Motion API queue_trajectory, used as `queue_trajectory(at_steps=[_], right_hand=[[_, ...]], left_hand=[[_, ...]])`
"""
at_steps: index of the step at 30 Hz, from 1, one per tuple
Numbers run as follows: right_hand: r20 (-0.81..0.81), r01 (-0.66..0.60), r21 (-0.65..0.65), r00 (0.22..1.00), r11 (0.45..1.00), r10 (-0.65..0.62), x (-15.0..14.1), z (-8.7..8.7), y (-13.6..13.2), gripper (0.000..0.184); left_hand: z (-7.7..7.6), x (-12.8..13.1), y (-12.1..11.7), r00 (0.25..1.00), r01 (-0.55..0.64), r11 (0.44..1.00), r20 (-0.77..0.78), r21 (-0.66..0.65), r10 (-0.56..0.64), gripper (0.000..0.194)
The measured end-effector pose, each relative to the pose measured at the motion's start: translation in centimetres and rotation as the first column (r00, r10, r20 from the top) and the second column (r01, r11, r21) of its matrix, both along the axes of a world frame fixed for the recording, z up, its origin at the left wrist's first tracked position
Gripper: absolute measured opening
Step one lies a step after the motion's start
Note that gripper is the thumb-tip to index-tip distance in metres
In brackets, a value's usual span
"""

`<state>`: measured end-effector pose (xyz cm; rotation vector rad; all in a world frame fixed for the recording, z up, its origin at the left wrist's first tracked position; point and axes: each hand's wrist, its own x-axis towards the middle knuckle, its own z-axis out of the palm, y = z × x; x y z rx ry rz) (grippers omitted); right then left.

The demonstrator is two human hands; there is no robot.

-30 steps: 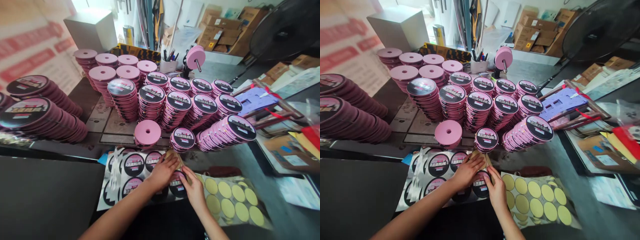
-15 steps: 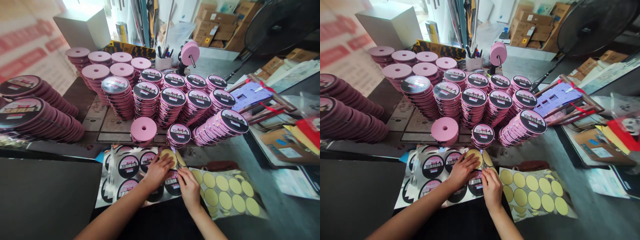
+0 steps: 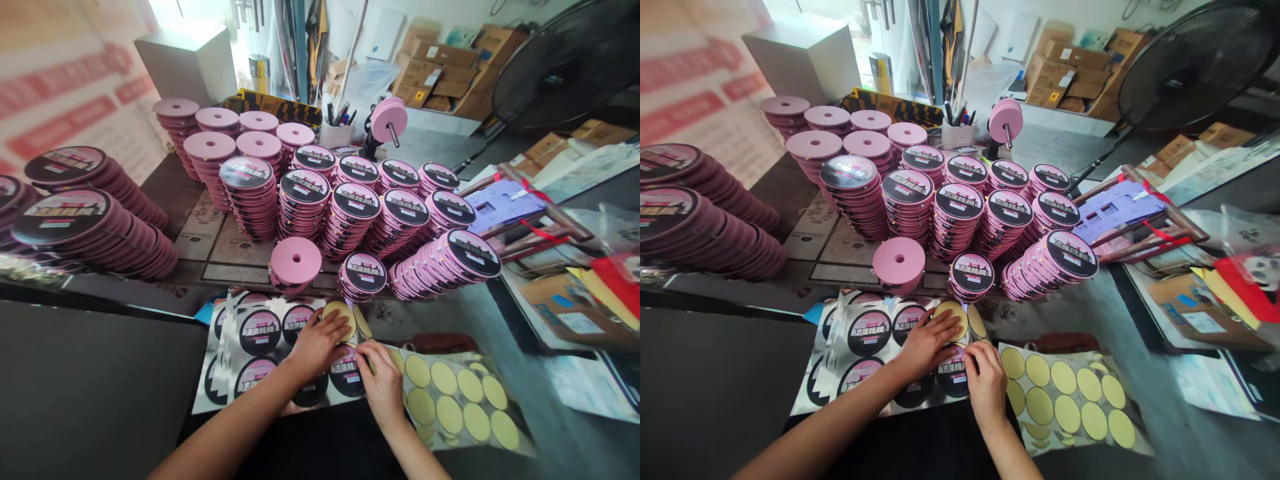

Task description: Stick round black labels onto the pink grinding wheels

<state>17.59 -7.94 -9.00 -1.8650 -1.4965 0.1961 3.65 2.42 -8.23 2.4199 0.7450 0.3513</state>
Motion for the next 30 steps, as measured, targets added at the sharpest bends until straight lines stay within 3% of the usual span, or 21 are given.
queue_trajectory(at_steps=[4, 6, 8, 11, 12, 14, 16, 18, 19, 20, 22, 24, 27, 30], right_hand=[[0.045, -0.05, -0.022, 0.998, 0.999, 0.051, 0.3, 0.5, 0.7, 0.02], [0.088, -0.122, -0.002, 0.989, 0.993, 0.122, 0.3, 1.7, 0.6, 0.02], [0.16, -0.25, 0.063, 0.958, 0.966, 0.238, 0.4, 3.8, 0.2, 0.016], [0.219, -0.444, 0.216, 0.89, 0.87, 0.4, 0.9, 8.4, -0.2, 0.012], [0.179, -0.448, 0.254, 0.893, 0.857, 0.414, 1.2, 10.1, 0.0, 0.013], [-0.006, -0.313, 0.279, 0.945, 0.908, 0.328, 1.6, 12.9, 1.5, 0.014], [-0.239, -0.146, 0.205, 0.951, 0.968, 0.194, 1.7, 14.7, 4.3, 0.007], [-0.489, -0.107, 0.108, 0.86, 0.988, 0.146, 1.2, 15.5, 8.0, 0.005], [-0.615, -0.136, 0.083, 0.773, 0.987, 0.158, 0.7, 15.5, 10.0, 0.011], [-0.721, -0.171, 0.061, 0.674, 0.983, 0.162, 0.1, 15.4, 11.9, 0.017], [-0.857, -0.217, 0.024, 0.498, 0.976, 0.132, -1.2, 14.7, 15.0, 0.025], [-0.921, -0.244, -0.018, 0.382, 0.97, 0.079, -2.4, 13.8, 16.8, 0.029], [-0.958, -0.254, -0.05, 0.285, 0.966, 0.025, -3.4, 12.9, 17.7, 0.03], [-0.98, -0.264, -0.06, 0.199, 0.963, -0.006, -3.4, 12.7, 17.3, 0.03]], left_hand=[[0.7, -0.1, 0.1, 1.0, 0.016, 0.998, 0.005, -0.063, -0.016, 0.035], [1.0, -0.3, 0.5, 1.0, 0.024, 0.996, 0.018, -0.088, -0.023, 0.035], [1.3, -0.8, 1.0, 0.999, 0.032, 0.993, 0.044, -0.11, -0.027, 0.036], [1.6, -2.2, 1.5, 0.99, 0.023, 0.995, 0.138, -0.101, -0.009, 0.036], [1.8, -2.7, 1.5, 0.982, 0.01, 0.998, 0.187, -0.067, 0.002, 0.035], [2.6, -3.8, 1.2, 0.951, -0.096, 0.994, 0.3, 0.042, 0.08, 0.029], [4.0, -4.6, 1.1, 0.853, -0.368, 0.925, 0.428, 0.09, 0.298, 0.023], [5.7, -5.2, 1.5, 0.634, -0.672, 0.74, 0.518, 0.003, 0.574, 0.021], [6.5, -5.3, 1.9, 0.524, -0.763, 0.644, 0.524, -0.061, 0.671, 0.024], [7.2, -5.4, 2.5, 0.463, -0.802, 0.587, 0.508, -0.108, 0.726, 0.028], [7.9, -5.5, 3.6, 0.461, -0.8, 0.577, 0.446, -0.166, 0.767, 0.036], [7.9, -5.4, 4.5, 0.521, -0.752, 0.625, 0.393, -0.208, 0.758, 0.041], [7.5, -5.2, 5.0, 0.556, -0.701, 0.663, 0.379, -0.263, 0.739, 0.043], [7.9, -5.1, 4.5, 0.522, -0.682, 0.651, 0.402, -0.333, 0.752, 0.043]])
